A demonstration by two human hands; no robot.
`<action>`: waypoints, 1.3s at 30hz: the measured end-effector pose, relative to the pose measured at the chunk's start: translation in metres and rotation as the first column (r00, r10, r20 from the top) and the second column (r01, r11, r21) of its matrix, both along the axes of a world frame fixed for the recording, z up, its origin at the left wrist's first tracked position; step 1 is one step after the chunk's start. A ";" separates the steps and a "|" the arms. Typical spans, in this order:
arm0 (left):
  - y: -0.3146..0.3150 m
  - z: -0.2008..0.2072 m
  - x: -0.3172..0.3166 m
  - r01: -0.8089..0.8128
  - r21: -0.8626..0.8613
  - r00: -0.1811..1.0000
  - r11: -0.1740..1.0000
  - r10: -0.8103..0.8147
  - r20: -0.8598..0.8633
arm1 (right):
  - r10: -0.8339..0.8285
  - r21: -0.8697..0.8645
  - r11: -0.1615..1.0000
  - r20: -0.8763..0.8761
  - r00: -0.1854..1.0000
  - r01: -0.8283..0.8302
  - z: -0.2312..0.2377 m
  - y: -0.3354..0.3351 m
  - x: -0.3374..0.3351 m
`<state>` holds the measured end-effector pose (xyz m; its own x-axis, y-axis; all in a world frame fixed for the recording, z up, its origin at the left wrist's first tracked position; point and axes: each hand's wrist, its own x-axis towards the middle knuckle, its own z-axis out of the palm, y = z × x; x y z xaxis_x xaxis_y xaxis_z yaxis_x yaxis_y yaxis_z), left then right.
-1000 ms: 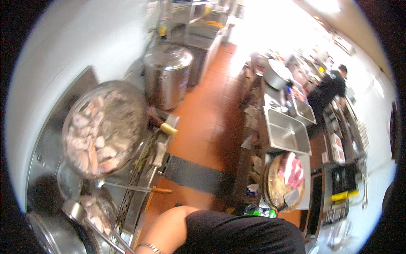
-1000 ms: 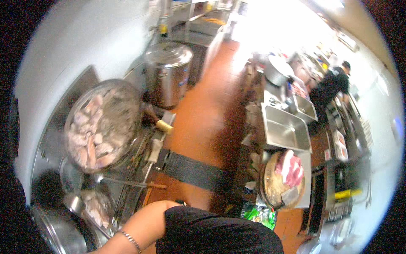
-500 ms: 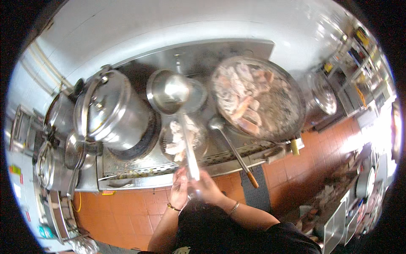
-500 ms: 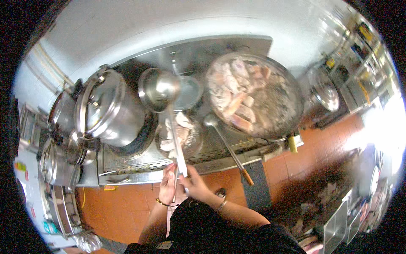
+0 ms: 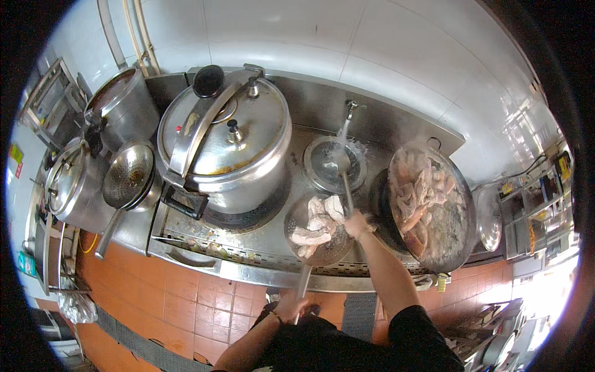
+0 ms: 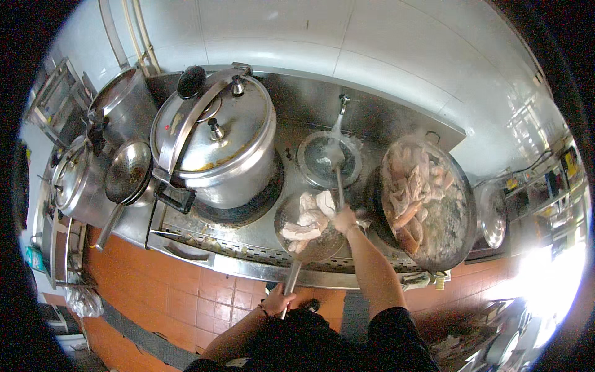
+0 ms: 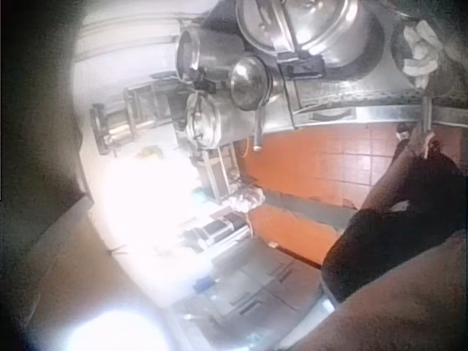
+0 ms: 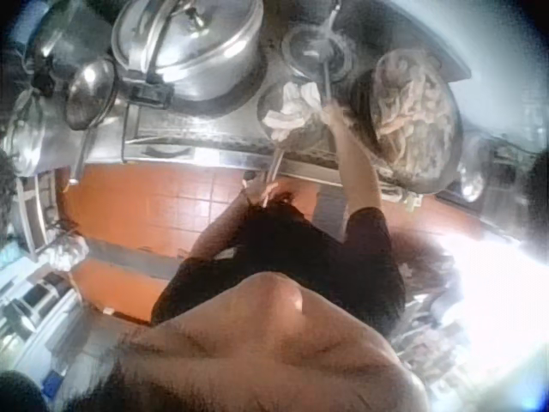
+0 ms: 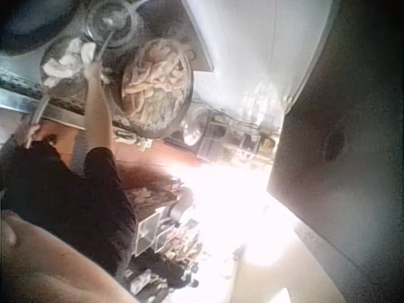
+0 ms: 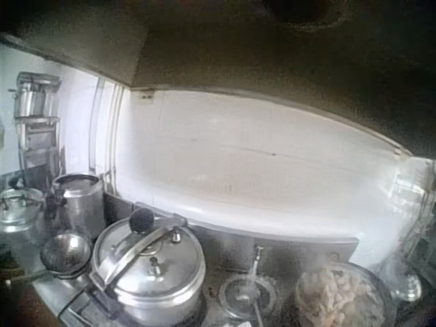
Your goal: The person uses a slotted spoon and ladle to remove pieces of boiled meat from a large pot and places them into a metal tray. The person then uses a knife to cut a piece of raw meat on a wooden board.
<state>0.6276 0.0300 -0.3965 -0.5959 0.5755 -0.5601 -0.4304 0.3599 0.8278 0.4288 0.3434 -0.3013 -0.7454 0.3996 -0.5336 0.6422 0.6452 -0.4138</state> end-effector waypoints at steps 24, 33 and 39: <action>0.193 0.062 -0.256 -0.076 -0.717 0.484 0.693 -0.603 -0.634 | -0.450 -0.763 0.565 0.035 0.892 0.315 0.172 0.022 0.247; 0.185 0.054 -0.245 -0.012 -0.831 0.105 0.556 -0.826 -0.554 | -0.305 -0.331 0.916 -0.203 0.930 0.228 0.097 0.018 0.259; 0.136 0.059 -0.235 -0.183 -0.593 0.541 0.784 -0.423 -0.727 | 0.029 0.195 0.981 -0.079 0.996 -0.013 0.017 0.038 0.109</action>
